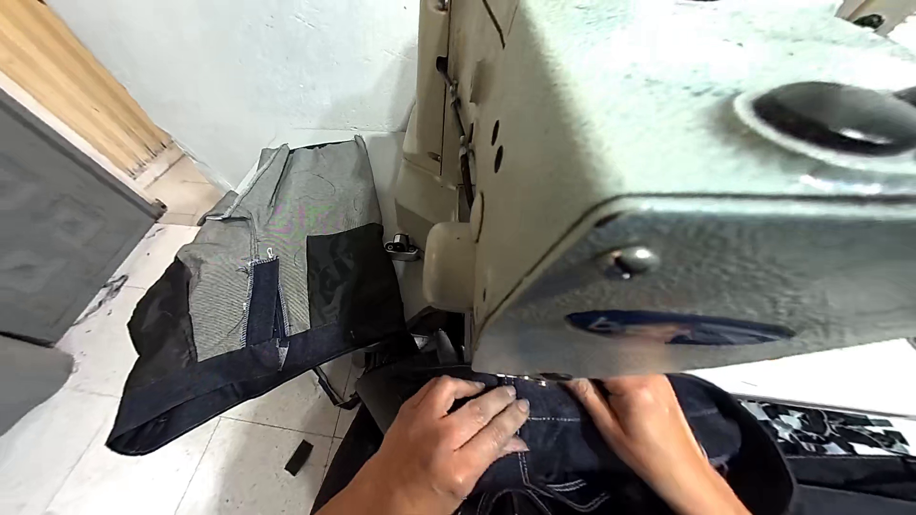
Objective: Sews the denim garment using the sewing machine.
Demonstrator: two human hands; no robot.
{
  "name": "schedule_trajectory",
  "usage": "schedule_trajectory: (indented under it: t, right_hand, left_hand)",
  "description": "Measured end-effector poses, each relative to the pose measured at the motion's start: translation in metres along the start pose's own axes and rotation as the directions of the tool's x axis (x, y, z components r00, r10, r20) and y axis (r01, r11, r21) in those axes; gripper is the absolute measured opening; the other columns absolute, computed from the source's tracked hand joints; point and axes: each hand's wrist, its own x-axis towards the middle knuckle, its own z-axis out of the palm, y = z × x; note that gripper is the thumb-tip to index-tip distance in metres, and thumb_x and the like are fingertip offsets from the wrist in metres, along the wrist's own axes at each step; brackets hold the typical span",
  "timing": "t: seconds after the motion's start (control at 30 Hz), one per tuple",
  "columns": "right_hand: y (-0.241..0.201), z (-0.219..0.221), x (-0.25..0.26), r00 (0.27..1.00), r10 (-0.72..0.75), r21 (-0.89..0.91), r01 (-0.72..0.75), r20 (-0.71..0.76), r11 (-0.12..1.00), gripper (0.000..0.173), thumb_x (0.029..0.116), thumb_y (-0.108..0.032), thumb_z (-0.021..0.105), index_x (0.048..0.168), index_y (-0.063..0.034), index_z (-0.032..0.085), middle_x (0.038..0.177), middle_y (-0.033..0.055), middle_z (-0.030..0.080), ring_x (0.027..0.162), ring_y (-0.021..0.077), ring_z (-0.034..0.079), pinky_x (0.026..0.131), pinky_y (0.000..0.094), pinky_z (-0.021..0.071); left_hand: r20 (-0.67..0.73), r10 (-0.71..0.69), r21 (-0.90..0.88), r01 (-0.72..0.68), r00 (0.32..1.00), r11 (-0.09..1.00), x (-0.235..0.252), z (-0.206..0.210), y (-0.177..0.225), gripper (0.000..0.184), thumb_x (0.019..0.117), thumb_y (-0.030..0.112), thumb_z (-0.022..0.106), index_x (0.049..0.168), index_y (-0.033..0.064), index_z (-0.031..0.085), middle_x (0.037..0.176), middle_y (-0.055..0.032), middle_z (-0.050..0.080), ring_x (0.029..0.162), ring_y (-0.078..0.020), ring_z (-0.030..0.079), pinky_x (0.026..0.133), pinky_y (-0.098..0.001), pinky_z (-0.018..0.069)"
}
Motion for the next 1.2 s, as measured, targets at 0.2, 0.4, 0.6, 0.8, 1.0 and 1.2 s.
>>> schedule_trajectory:
  t: [0.2,0.4,0.6,0.8,1.0,1.2]
  right_hand:
    - [0.008,-0.001,0.005,0.997,-0.071,0.031,0.071,0.008,0.997,0.047,0.1066,-0.044,0.046,0.079,-0.0114,0.064,0.07,0.0055,0.066,0.073,0.0101,0.065,0.068,0.0226,0.0509]
    - [0.006,-0.001,-0.001,0.999,-0.037,0.036,0.038,-0.013,0.999,0.046,0.106,-0.043,0.048,0.078,-0.0102,0.066,0.07,0.006,0.067,0.073,0.0091,0.065,0.068,0.0207,0.0499]
    - [0.006,0.005,0.004,0.999,-0.046,0.063,0.047,-0.015,0.997,0.044,0.1045,-0.042,0.05,0.078,-0.0115,0.067,0.071,0.0039,0.068,0.078,0.008,0.065,0.075,0.0196,0.0496]
    - [0.014,0.002,0.006,0.997,-0.061,0.094,0.057,0.043,0.994,0.048,0.106,-0.046,0.047,0.08,-0.0123,0.068,0.071,0.002,0.067,0.073,0.009,0.065,0.071,0.0255,0.05]
    - [0.014,0.001,0.002,0.997,-0.057,-0.004,0.057,0.051,0.998,0.05,0.1068,-0.046,0.043,0.077,-0.0134,0.067,0.067,0.0009,0.062,0.066,0.0126,0.062,0.062,0.0288,0.0488]
    - [0.013,0.001,0.002,0.997,-0.049,-0.048,0.052,0.06,0.997,0.049,0.1061,-0.044,0.044,0.077,-0.0134,0.069,0.068,0.001,0.064,0.068,0.0141,0.064,0.063,0.0305,0.0498]
  left_hand:
    - [-0.018,-0.079,0.001,0.079,0.997,0.997,0.0,0.001,0.007,0.024,0.1017,0.036,0.062,0.115,0.021,0.076,0.118,0.0043,0.075,0.106,-0.0138,0.065,0.092,-0.0243,0.0485]
    - [-0.006,-0.074,-0.013,0.074,0.997,0.997,-0.001,0.001,0.004,0.024,0.1019,0.037,0.062,0.116,0.0232,0.075,0.119,0.0066,0.074,0.108,-0.0116,0.064,0.093,-0.0242,0.0472]
    - [-0.01,-0.096,0.02,0.096,0.995,0.995,-0.001,-0.002,0.005,0.024,0.1015,0.038,0.062,0.114,0.0237,0.076,0.117,0.0079,0.074,0.109,-0.0102,0.064,0.093,-0.0229,0.0467]
    - [-0.017,-0.22,-0.265,0.208,0.975,0.941,-0.003,-0.017,-0.007,0.023,0.1042,0.028,0.059,0.104,0.0112,0.075,0.108,-0.002,0.076,0.114,-0.0123,0.067,0.102,-0.0248,0.0505]
    - [0.006,-0.511,-0.191,0.503,0.859,0.843,0.0,-0.026,-0.016,0.028,0.1009,0.029,0.059,0.105,0.0074,0.077,0.107,-0.006,0.076,0.102,-0.0059,0.07,0.09,-0.0182,0.0548]
    - [0.257,-0.569,-0.196,0.618,0.781,0.761,0.007,-0.02,-0.015,0.037,0.1028,0.032,0.054,0.115,0.0022,0.072,0.104,-0.0102,0.075,0.093,-0.0142,0.072,0.086,-0.0309,0.0578]
